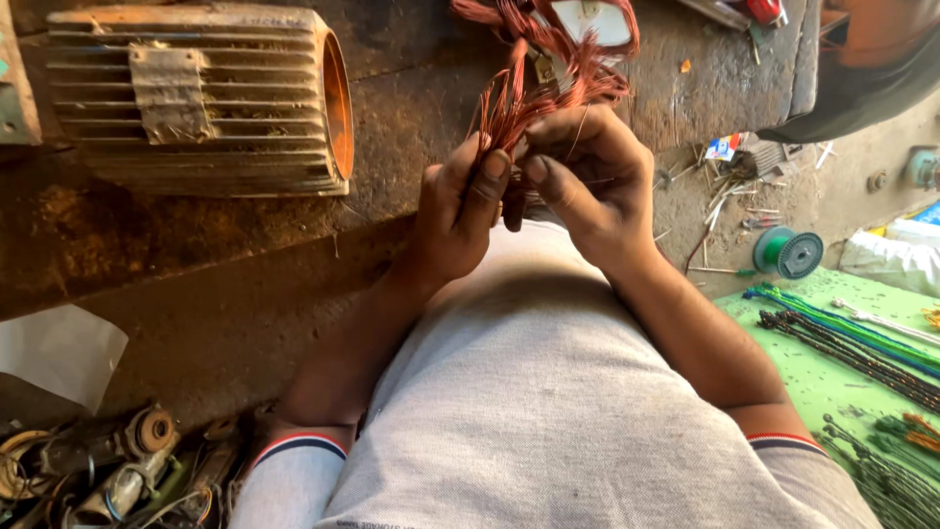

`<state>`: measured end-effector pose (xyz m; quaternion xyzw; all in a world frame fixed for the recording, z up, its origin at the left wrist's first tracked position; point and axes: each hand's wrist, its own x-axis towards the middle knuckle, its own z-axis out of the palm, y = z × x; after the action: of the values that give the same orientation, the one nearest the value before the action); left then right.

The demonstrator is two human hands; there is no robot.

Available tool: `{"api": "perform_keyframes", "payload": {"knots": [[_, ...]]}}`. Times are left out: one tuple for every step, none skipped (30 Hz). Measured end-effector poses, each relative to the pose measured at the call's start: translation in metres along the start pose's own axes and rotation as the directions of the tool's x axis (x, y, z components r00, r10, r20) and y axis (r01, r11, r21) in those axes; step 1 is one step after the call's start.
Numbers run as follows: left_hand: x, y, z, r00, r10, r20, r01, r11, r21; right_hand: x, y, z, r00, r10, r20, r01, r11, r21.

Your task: The person stands at a workbench holding a bundle of red copper winding wires and twists the strands together by hand, working section by section along the bundle. They gather and fold the wires, twist them into a braided form, and set the twisted bundle on the bench.

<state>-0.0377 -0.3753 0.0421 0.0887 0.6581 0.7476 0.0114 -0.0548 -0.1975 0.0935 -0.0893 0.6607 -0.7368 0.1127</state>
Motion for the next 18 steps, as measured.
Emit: {"api": "perform_keyframes", "payload": {"knots": [[0.0010,-0.0008,0.0003,1.000,-0.007,-0.001,0.007,1.000,-0.014,-0.0010,0.0001,0.0001,1.000,-0.002,-0.002,0.002,1.000,0.014],[0.0007,-0.0011,0.0004,1.000,-0.016,-0.004,0.016,1.000,-0.026,-0.0018,0.0004,0.0005,1.000,0.009,-0.002,-0.009,1.000,0.026],[-0.0015,-0.0006,0.0000,0.999,-0.034,0.004,0.034,0.998,-0.053,-0.0024,0.0006,0.0008,1.000,0.020,-0.002,-0.020,0.999,0.039],[-0.0028,-0.0004,-0.0005,0.999,-0.043,0.013,0.044,0.996,-0.078,-0.0021,0.0011,0.0009,0.999,0.034,-0.001,-0.034,0.998,0.047],[-0.0027,-0.0008,-0.0012,0.999,-0.049,0.024,0.051,0.994,-0.102,-0.0009,0.0016,0.0006,0.999,0.044,-0.001,-0.044,0.998,0.055],[-0.0025,-0.0013,-0.0021,0.999,-0.035,0.024,0.037,0.996,-0.076,0.0004,0.0025,0.0007,1.000,0.024,0.002,-0.024,0.997,0.076],[-0.0024,-0.0017,-0.0027,0.999,-0.024,0.025,0.025,0.998,-0.051,0.0013,0.0035,0.0014,1.000,0.006,0.003,-0.007,0.995,0.097],[-0.0024,-0.0018,-0.0028,1.000,-0.015,0.026,0.016,0.999,-0.028,0.0016,0.0038,0.0018,1.000,-0.001,0.004,0.001,0.993,0.116],[-0.0023,-0.0018,-0.0027,1.000,-0.013,0.023,0.013,1.000,-0.029,0.0019,0.0042,0.0023,1.000,-0.009,0.005,0.008,0.991,0.136],[-0.0019,-0.0020,-0.0026,1.000,-0.010,0.018,0.011,1.000,-0.029,0.0021,0.0045,0.0027,1.000,-0.009,0.007,0.008,0.988,0.155],[-0.0015,-0.0017,-0.0027,1.000,-0.006,0.014,0.006,1.000,-0.027,0.0023,0.0047,0.0033,1.000,-0.012,0.011,0.010,0.985,0.175],[-0.0017,-0.0012,-0.0027,1.000,-0.009,0.015,0.010,0.999,-0.037,0.0022,0.0047,0.0038,1.000,-0.009,0.010,0.008,0.985,0.170],[-0.0020,-0.0006,-0.0026,1.000,-0.012,0.016,0.013,0.999,-0.046,0.0020,0.0043,0.0040,1.000,-0.007,0.008,0.006,0.986,0.165],[-0.0020,0.0000,-0.0024,1.000,-0.013,0.018,0.014,0.998,-0.056,0.0020,0.0039,0.0042,1.000,-0.007,0.006,0.006,0.987,0.160],[-0.0021,0.0005,-0.0021,1.000,-0.017,0.018,0.018,0.997,-0.071,0.0022,0.0031,0.0040,1.000,-0.002,0.006,0.002,0.993,0.122],[-0.0022,0.0011,-0.0017,1.000,-0.021,0.020,0.022,0.996,-0.087,0.0024,0.0020,0.0035,1.000,0.003,0.005,-0.003,0.997,0.083],[-0.0025,0.0015,-0.0016,0.999,-0.028,0.021,0.030,0.994,-0.103,0.0026,0.0012,0.0036,1.000,0.010,0.003,-0.010,0.999,0.046],[-0.0026,0.0018,-0.0014,0.999,-0.032,0.025,0.034,0.996,-0.088,0.0027,0.0003,0.0038,1.000,0.004,0.010,-0.005,0.997,0.074]]}}
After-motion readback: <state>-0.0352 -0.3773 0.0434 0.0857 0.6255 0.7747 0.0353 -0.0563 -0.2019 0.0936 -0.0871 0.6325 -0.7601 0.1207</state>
